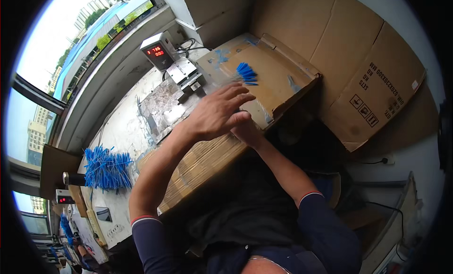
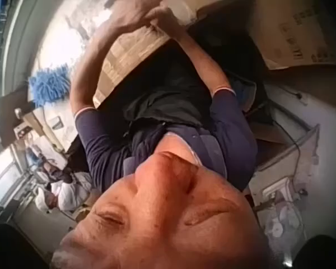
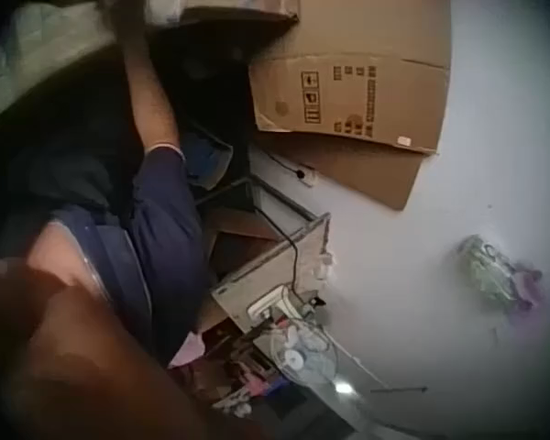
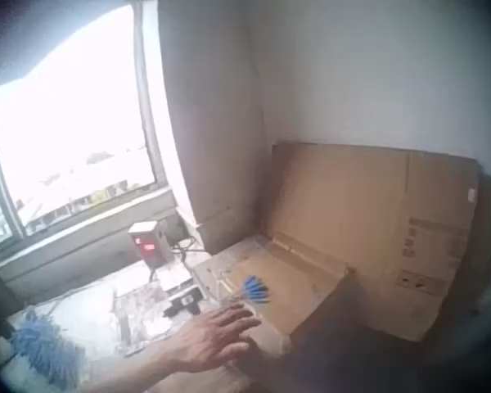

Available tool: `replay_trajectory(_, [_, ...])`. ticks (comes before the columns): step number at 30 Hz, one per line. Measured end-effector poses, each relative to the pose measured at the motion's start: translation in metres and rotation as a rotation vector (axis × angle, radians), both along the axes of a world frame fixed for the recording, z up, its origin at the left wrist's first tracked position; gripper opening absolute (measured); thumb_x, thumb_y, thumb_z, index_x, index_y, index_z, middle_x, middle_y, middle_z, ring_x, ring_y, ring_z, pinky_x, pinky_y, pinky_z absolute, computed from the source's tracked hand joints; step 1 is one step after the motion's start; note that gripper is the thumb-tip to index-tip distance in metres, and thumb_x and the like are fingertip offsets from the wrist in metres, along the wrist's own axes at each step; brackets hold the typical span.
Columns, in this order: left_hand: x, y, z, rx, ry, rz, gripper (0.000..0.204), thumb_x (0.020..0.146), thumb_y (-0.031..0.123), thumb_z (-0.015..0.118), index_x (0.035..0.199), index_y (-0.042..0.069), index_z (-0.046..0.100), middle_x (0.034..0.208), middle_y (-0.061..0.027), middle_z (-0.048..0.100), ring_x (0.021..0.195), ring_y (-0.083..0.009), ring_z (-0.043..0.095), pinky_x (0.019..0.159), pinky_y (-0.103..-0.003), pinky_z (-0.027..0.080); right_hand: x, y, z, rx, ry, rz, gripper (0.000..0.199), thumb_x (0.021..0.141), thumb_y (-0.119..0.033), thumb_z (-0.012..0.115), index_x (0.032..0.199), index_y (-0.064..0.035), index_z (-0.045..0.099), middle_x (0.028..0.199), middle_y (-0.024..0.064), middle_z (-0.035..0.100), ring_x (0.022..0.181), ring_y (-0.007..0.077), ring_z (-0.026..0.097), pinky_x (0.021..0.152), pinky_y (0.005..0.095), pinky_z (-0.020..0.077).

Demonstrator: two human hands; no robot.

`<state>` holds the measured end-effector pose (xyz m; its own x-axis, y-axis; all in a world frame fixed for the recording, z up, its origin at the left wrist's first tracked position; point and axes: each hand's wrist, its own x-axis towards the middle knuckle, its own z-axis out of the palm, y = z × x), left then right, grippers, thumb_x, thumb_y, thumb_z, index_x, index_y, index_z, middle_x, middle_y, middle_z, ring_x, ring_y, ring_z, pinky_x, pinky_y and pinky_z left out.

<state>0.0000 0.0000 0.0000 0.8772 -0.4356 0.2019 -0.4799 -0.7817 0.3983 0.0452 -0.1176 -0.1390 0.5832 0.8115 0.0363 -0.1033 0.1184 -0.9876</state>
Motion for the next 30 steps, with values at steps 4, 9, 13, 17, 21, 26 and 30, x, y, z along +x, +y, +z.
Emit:
replay_trajectory(4, [-0.014,0.003,0.005,0.03,-0.044,0.034,0.07,0.1,0.066,0.034,0.138,0.011,0.054,0.139,-0.0177,0.053,0.133,-0.0357,0.049,0.11,-0.046,0.04,-0.015,-0.007,0.02,0.302,-0.311,-0.383,0.017,0.094,-0.012,0.067,0.105,0.001,0.066,0.085,0.0082,0.07,0.08,0.0135,0.07,0.074,0.0281,0.0567])
replay_trajectory(9, [-0.008,0.027,0.002,-0.502,-0.162,0.379,0.043,0.103,0.041,0.051,0.128,0.008,0.062,0.125,-0.0145,0.063,0.115,-0.0288,0.063,0.097,-0.042,0.049,-0.01,-0.017,0.035,0.119,-0.088,-0.524,0.015,0.094,-0.011,0.067,0.104,0.0004,0.069,0.084,0.0046,0.072,0.078,0.0125,0.069,0.076,0.0299,0.0542])
replay_trajectory(13, [0.047,0.039,-0.06,-0.064,-0.277,0.52,0.035,0.089,0.019,0.072,0.12,0.007,0.063,0.121,-0.013,0.065,0.11,-0.0318,0.064,0.093,-0.041,0.052,0.009,-0.019,0.008,0.239,0.144,-0.557,0.01,0.093,-0.006,0.068,0.102,-0.0017,0.07,0.088,0.0049,0.071,0.079,0.0141,0.069,0.069,0.0294,0.0578])
replay_trajectory(17, [0.088,0.041,-0.105,0.138,-0.229,0.519,0.041,0.082,0.023,0.073,0.12,0.009,0.066,0.113,-0.0111,0.067,0.113,-0.0308,0.059,0.092,-0.042,0.047,0.0,-0.014,0.014,0.351,0.17,-0.578,0.018,0.091,0.002,0.066,0.109,-0.0002,0.067,0.094,0.0077,0.068,0.077,0.0149,0.067,0.063,0.0323,0.0621])
replay_trajectory(21, [0.104,0.039,-0.117,0.164,-0.296,0.544,0.031,0.084,0.023,0.071,0.112,0.009,0.07,0.11,-0.0114,0.066,0.109,-0.029,0.06,0.089,-0.042,0.045,0.004,-0.011,0.008,0.414,0.184,-0.592,0.015,0.088,0.003,0.069,0.101,-0.0003,0.065,0.092,0.0089,0.067,0.069,0.0159,0.067,0.062,0.0339,0.063])
replay_trajectory(26, [0.072,0.04,-0.11,-0.109,-0.37,0.589,0.022,0.092,0.018,0.065,0.11,0.006,0.07,0.102,-0.0128,0.068,0.1,-0.0287,0.064,0.085,-0.039,0.049,0.014,-0.013,0.015,0.384,0.292,-0.556,0.009,0.085,0.005,0.071,0.089,0.0017,0.065,0.081,0.0073,0.065,0.063,0.0163,0.066,0.058,0.0331,0.0624])
replay_trajectory(30, [0.008,0.034,-0.109,-0.941,0.035,0.614,0.031,0.105,0.024,0.055,0.12,-0.001,0.066,0.102,-0.0069,0.07,0.099,-0.0129,0.063,0.086,-0.027,0.05,0.02,-0.006,0.02,0.264,0.395,-0.481,0.013,0.081,0.007,0.073,0.09,0.0001,0.066,0.078,0.0077,0.066,0.062,0.0184,0.066,0.057,0.035,0.0621])
